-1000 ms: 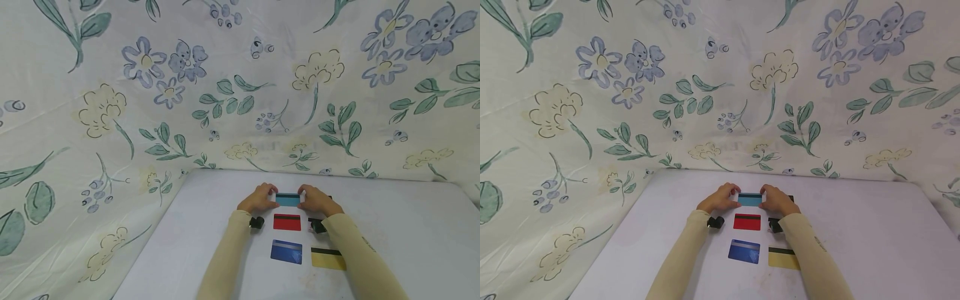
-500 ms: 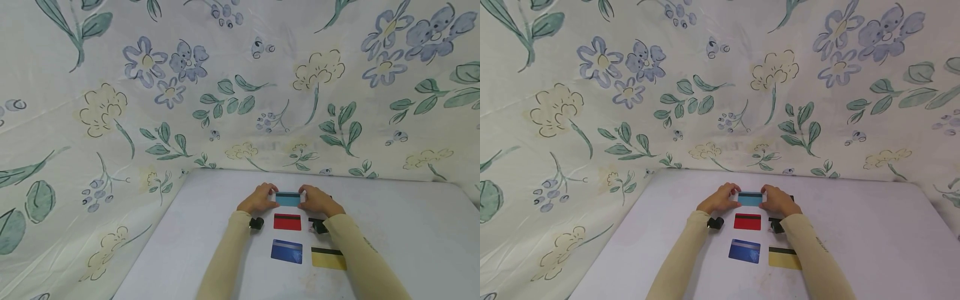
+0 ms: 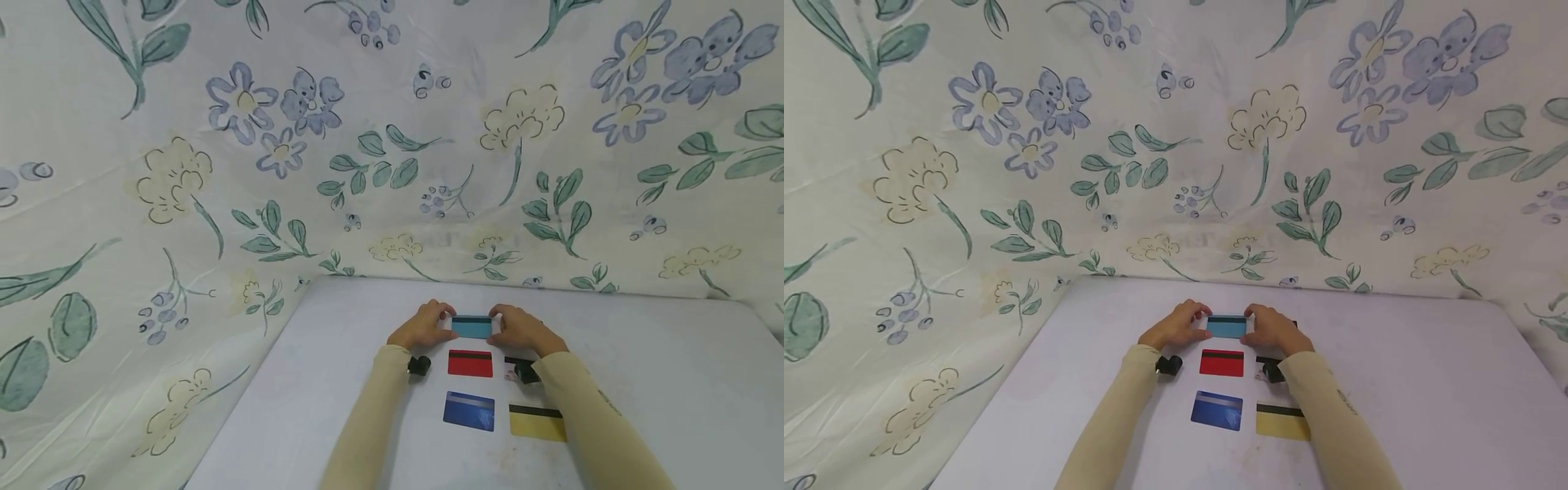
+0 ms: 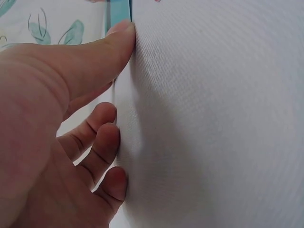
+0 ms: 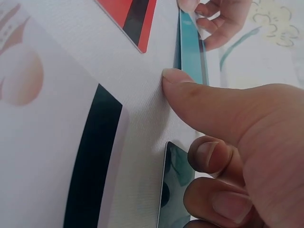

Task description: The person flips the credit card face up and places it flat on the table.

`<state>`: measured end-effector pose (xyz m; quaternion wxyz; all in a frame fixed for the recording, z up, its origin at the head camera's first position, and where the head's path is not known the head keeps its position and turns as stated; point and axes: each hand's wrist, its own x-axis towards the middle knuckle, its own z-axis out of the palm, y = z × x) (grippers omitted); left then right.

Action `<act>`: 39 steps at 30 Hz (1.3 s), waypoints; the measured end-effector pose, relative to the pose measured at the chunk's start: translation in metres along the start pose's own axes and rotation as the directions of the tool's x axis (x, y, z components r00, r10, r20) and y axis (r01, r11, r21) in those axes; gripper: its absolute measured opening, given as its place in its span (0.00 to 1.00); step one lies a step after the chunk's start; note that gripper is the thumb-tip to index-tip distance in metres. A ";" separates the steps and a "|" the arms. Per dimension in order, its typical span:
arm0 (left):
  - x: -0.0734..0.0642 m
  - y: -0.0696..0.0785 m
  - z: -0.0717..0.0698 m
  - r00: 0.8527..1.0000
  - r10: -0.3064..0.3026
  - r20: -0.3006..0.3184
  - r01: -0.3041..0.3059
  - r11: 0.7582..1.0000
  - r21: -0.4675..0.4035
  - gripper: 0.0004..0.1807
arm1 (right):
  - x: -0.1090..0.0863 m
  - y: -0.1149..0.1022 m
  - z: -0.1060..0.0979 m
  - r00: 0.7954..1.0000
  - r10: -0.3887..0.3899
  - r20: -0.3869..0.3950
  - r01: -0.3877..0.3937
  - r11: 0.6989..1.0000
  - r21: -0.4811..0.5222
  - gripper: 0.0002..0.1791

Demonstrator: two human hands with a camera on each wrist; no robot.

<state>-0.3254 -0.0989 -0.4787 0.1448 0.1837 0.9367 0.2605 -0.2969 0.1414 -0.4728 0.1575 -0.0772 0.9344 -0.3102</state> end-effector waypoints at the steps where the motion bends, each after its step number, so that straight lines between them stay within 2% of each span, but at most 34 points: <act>1: 0.000 0.000 0.000 1.000 0.001 0.000 -0.001 1.000 0.000 0.26 | 0.000 0.001 0.000 1.000 -0.003 0.000 0.003 1.000 -0.002 0.34; 8: -0.004 0.001 0.000 1.000 -0.013 0.003 0.013 1.000 0.020 0.27 | -0.002 0.002 0.000 1.000 -0.022 -0.007 0.021 1.000 -0.009 0.33; 21: -0.005 0.006 -0.002 1.000 -0.024 0.001 0.024 1.000 -0.002 0.30 | -0.003 0.004 -0.003 1.000 -0.027 -0.003 0.027 1.000 0.013 0.35; 30: -0.003 0.008 0.000 1.000 0.003 -0.020 -0.003 1.000 0.017 0.31 | -0.004 0.002 -0.005 0.999 -0.049 -0.013 0.049 0.999 0.014 0.35; 39: 0.001 0.016 -0.004 0.995 0.094 -0.019 -0.093 0.994 0.053 0.33 | -0.004 0.000 -0.010 0.993 -0.112 -0.029 0.113 0.994 0.006 0.34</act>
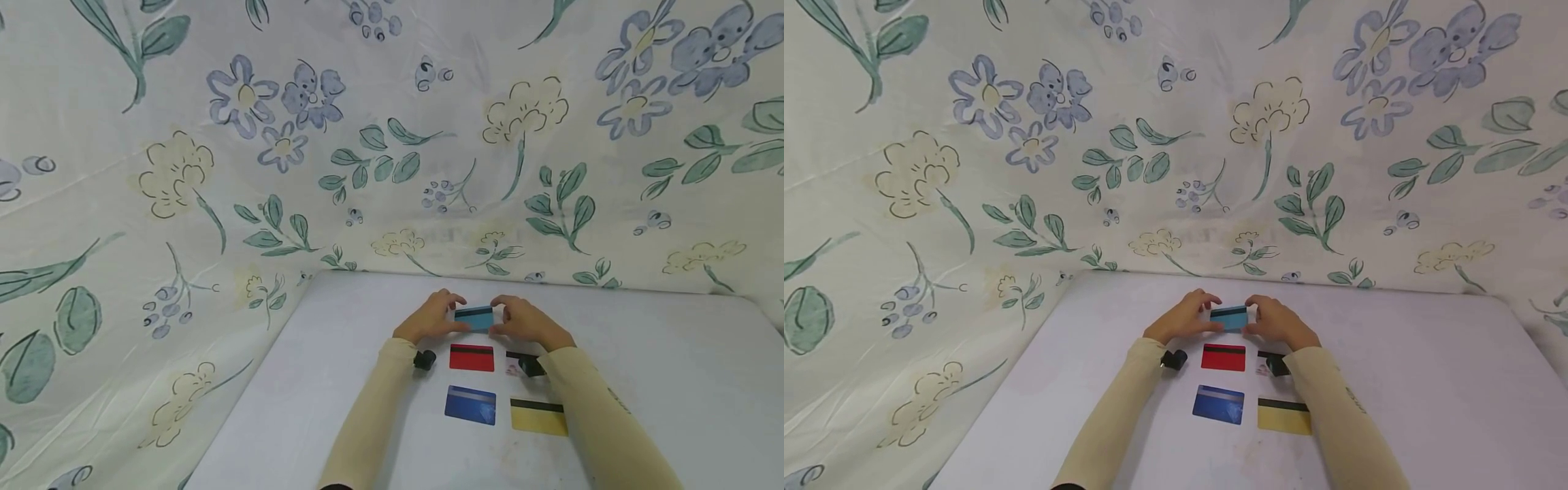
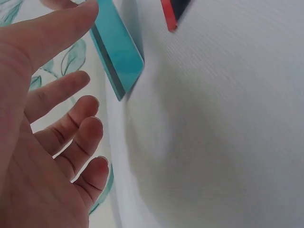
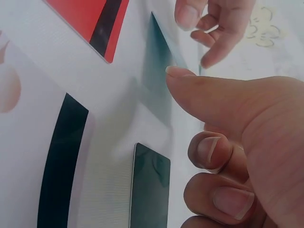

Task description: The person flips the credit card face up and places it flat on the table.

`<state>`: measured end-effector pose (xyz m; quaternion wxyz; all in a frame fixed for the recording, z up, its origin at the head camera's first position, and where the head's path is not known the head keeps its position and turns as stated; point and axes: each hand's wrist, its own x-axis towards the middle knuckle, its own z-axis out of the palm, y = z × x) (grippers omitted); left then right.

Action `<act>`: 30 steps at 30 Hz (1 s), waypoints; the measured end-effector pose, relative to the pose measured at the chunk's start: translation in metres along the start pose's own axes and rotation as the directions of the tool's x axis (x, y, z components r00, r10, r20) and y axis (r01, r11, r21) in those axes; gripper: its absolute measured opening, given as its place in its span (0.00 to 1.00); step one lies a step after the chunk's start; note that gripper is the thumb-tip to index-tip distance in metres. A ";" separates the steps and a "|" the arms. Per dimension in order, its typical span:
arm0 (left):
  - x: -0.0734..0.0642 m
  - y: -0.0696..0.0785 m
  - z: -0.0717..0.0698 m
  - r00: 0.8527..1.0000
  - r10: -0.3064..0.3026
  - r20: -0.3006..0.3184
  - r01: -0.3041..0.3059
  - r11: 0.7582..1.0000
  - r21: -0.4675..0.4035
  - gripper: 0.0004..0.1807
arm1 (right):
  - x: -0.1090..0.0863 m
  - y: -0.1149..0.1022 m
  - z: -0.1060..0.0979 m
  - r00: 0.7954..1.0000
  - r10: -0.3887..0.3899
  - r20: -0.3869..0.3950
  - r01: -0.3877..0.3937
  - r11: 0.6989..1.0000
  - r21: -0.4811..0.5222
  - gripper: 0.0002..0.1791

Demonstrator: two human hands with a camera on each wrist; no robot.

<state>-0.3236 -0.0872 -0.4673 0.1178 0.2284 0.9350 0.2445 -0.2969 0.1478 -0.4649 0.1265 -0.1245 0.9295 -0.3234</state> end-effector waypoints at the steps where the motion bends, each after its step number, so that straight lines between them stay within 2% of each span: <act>1: 0.001 0.001 -0.001 1.000 0.006 0.003 -0.006 1.000 -0.001 0.33 | 0.000 0.000 -0.001 1.000 -0.001 0.000 0.001 1.000 0.002 0.35; 13: 0.004 0.008 0.002 1.000 0.013 0.004 -0.013 1.000 0.017 0.35 | -0.002 -0.004 -0.005 1.000 -0.016 -0.009 0.016 1.000 -0.012 0.36; 24: 0.009 0.017 0.003 0.999 0.046 0.012 -0.046 0.998 0.033 0.37 | -0.002 -0.009 -0.008 1.000 -0.026 -0.014 0.026 0.999 -0.022 0.36; 30: 0.012 0.019 0.007 0.999 0.034 0.015 -0.035 0.999 0.037 0.36 | -0.003 -0.009 -0.008 0.999 -0.031 -0.019 0.031 0.999 -0.026 0.35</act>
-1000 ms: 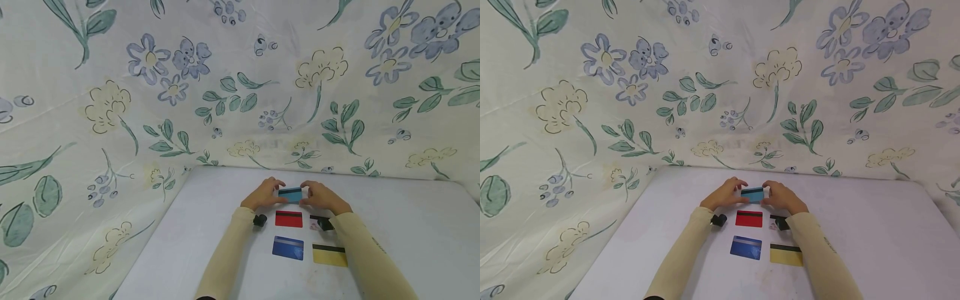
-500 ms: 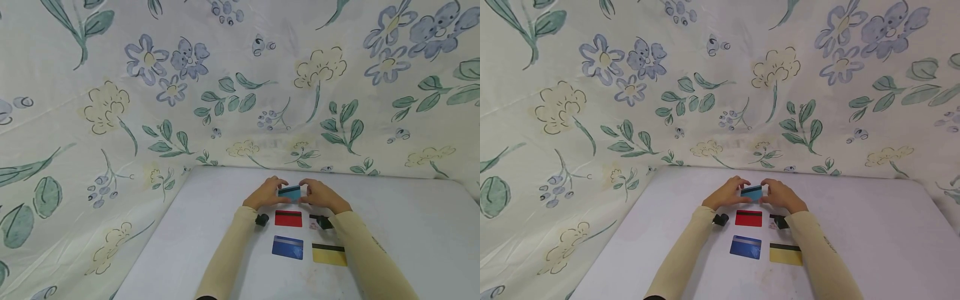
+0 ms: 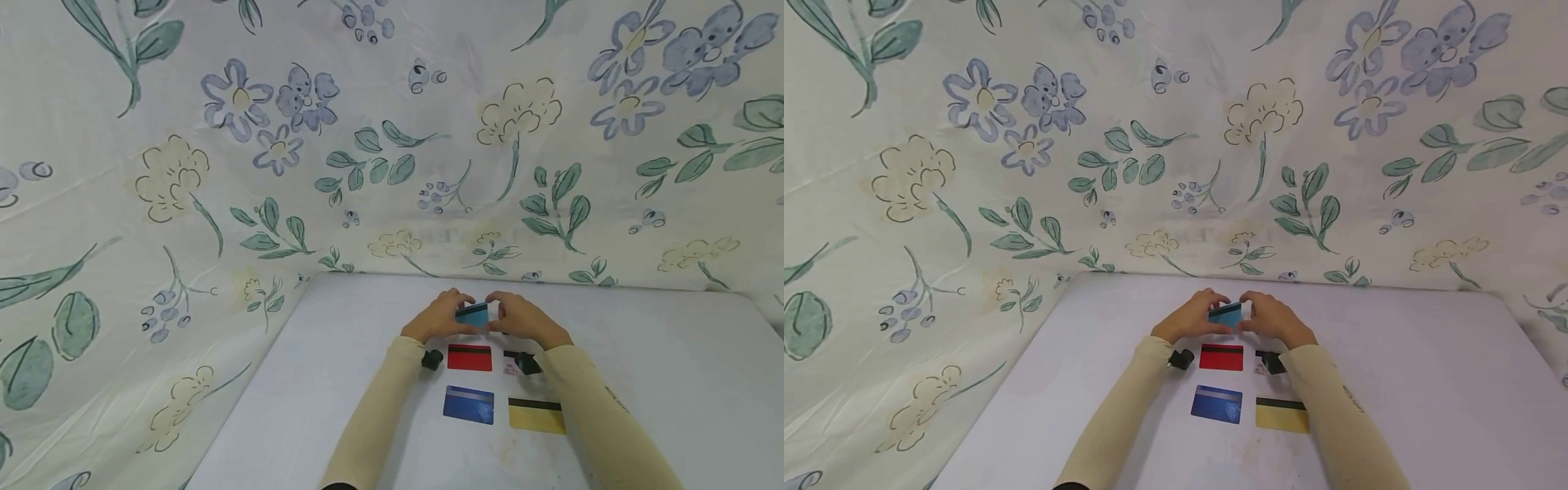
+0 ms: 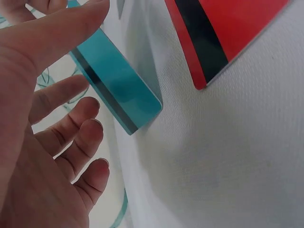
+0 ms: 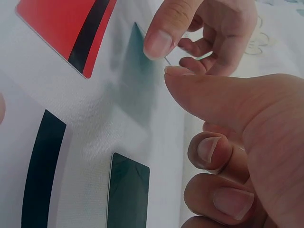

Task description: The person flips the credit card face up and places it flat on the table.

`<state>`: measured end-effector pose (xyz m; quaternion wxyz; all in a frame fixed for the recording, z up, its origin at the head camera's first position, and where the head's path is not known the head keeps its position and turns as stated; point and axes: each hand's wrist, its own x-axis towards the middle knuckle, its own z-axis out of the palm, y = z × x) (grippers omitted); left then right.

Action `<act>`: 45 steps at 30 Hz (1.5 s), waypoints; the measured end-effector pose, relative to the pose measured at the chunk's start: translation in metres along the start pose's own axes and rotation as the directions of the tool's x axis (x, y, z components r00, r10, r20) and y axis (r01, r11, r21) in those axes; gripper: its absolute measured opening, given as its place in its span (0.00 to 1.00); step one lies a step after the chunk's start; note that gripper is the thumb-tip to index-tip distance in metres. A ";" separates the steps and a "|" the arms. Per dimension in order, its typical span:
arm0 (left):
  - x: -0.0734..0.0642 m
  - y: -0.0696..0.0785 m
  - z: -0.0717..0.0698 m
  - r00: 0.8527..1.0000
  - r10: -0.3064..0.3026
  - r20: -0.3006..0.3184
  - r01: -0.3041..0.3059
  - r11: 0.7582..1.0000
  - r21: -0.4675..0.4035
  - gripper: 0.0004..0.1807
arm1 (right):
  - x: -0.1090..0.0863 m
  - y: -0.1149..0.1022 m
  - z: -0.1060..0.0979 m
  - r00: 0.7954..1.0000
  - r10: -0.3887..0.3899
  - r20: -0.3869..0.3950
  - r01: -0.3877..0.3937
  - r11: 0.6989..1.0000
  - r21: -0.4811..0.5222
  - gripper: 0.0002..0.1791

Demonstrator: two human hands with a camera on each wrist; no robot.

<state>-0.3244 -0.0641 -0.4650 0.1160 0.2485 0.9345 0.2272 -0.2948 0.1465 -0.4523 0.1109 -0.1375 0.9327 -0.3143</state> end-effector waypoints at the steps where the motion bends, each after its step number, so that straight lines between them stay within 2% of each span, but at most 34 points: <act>1: 0.000 0.000 0.000 1.000 0.000 0.000 0.000 1.000 0.004 0.36 | 0.000 0.000 0.000 1.000 -0.001 -0.001 0.001 1.000 0.000 0.35; 20: 0.003 0.007 -0.001 0.996 0.088 -0.006 -0.087 0.993 0.075 0.34 | -0.002 -0.005 -0.001 1.000 -0.020 -0.016 0.019 1.000 -0.011 0.34; 45: -0.001 0.012 -0.010 0.995 0.092 -0.024 -0.090 0.993 0.076 0.34 | 0.000 0.002 0.001 1.000 -0.004 0.002 0.004 1.000 -0.010 0.39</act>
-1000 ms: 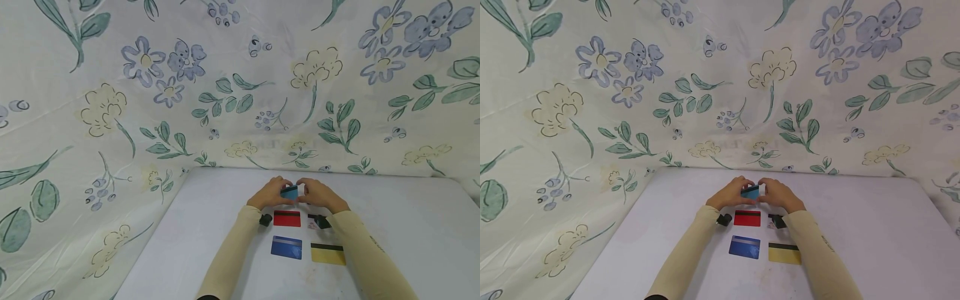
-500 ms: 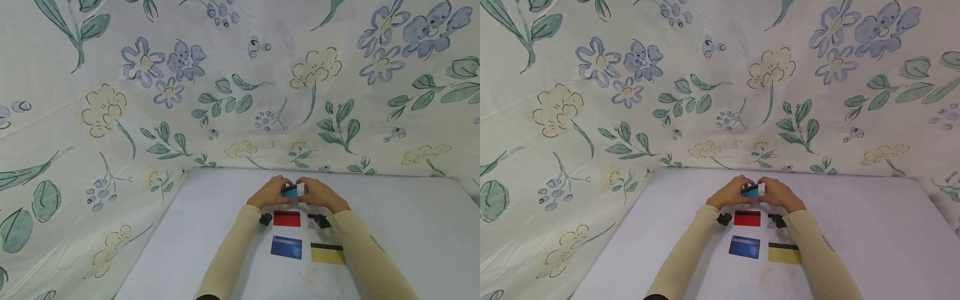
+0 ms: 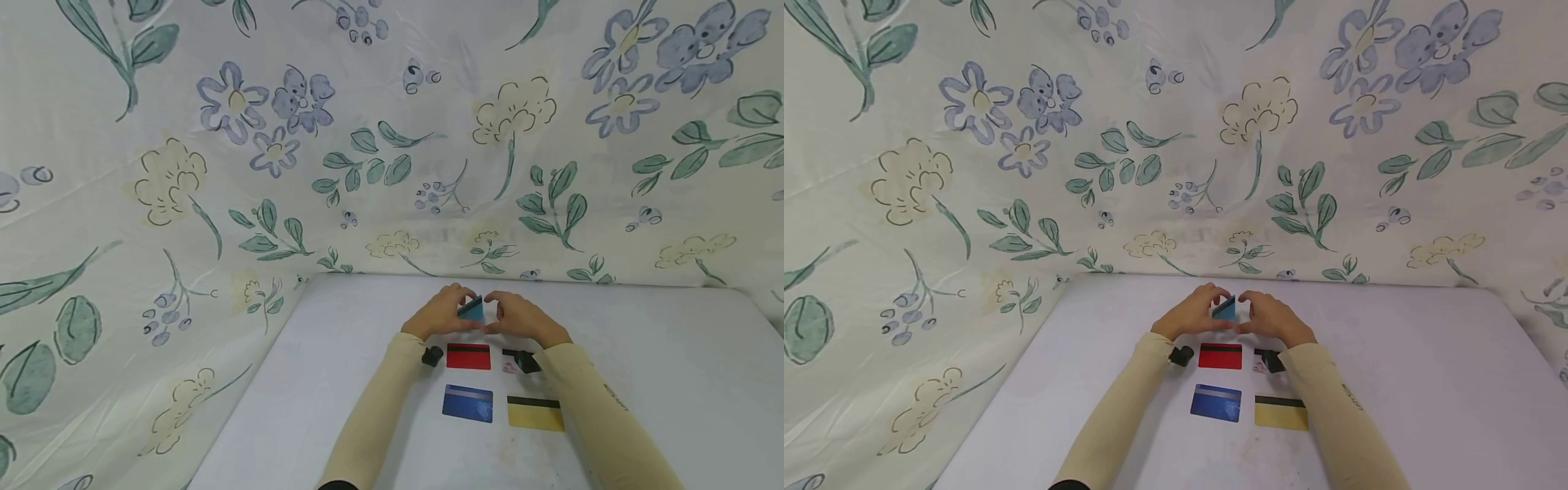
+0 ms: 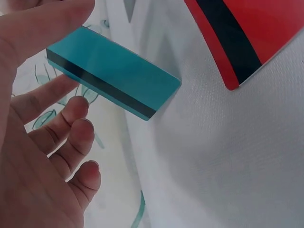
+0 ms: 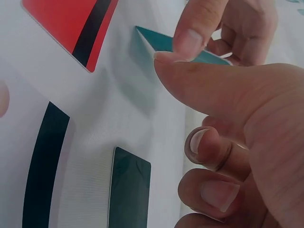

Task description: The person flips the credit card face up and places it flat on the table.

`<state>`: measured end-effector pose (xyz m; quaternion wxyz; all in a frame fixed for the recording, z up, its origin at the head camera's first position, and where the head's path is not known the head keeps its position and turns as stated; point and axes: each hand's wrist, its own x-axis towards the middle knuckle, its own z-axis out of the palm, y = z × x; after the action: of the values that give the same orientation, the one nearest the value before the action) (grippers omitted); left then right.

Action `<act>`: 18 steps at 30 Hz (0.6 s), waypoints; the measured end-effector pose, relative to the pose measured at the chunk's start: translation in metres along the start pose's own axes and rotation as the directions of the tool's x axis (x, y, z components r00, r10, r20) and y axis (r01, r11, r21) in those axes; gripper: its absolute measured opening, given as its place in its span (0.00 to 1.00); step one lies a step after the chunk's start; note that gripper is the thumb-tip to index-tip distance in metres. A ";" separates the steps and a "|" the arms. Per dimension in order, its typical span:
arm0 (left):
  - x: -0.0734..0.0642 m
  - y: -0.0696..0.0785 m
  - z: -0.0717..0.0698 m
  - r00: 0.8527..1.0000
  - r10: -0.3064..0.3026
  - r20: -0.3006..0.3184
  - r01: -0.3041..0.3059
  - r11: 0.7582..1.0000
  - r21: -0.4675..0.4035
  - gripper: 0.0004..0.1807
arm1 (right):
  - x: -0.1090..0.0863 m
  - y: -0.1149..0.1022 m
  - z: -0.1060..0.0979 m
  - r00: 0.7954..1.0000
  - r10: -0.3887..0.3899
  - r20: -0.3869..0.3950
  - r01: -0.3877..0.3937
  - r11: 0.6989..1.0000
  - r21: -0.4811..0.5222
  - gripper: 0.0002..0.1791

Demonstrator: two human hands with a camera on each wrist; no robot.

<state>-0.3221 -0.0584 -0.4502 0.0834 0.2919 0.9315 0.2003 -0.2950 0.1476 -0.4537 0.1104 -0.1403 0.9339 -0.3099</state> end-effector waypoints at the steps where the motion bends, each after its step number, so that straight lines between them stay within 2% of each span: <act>1: 0.000 0.001 -0.001 1.000 -0.003 0.000 0.003 1.000 -0.001 0.34 | 0.000 0.000 0.000 1.000 -0.001 0.000 0.001 1.000 0.002 0.39; 18: -0.001 0.000 -0.004 1.000 -0.015 0.007 0.015 1.000 -0.004 0.35 | 0.000 -0.001 0.005 1.000 0.006 0.006 -0.006 1.000 0.022 0.39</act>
<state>-0.3222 -0.0607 -0.4471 0.0887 0.2852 0.9330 0.2008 -0.2935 0.1441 -0.4571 0.1158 -0.1371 0.9305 -0.3194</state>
